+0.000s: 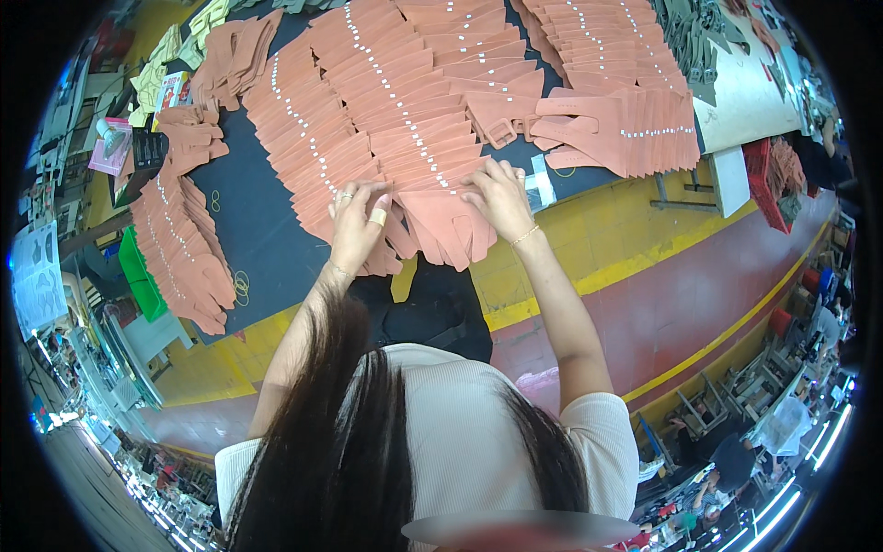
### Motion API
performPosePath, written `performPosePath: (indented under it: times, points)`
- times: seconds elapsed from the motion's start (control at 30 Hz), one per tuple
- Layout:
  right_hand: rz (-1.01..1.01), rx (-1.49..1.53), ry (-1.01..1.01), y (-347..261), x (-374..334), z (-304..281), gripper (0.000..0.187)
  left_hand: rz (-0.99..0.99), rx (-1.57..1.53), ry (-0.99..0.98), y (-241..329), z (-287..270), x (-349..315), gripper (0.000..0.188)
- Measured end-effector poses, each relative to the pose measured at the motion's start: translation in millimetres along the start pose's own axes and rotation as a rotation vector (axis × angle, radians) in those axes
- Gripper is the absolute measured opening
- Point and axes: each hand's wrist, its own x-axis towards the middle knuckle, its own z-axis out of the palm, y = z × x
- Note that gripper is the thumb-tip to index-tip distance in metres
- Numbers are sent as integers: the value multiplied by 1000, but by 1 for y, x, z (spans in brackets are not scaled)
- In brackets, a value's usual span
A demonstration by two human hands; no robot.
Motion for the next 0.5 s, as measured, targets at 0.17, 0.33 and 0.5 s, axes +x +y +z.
performPosePath:
  times: [0.17, 0.33, 0.5]
  points:
    - [-48, -36, -9, -1, 7, -1, 18, -26, 15, 31, -12, -4, -5, 25]
    - [-68, -22, 0, -3, 8, 1, 16, -67, 76, 107, -32, -8, -12, 41]
    - [-59, -60, -48, -5, 7, -1, 13, 18, 280, 214, -55, 4, -22, 68]
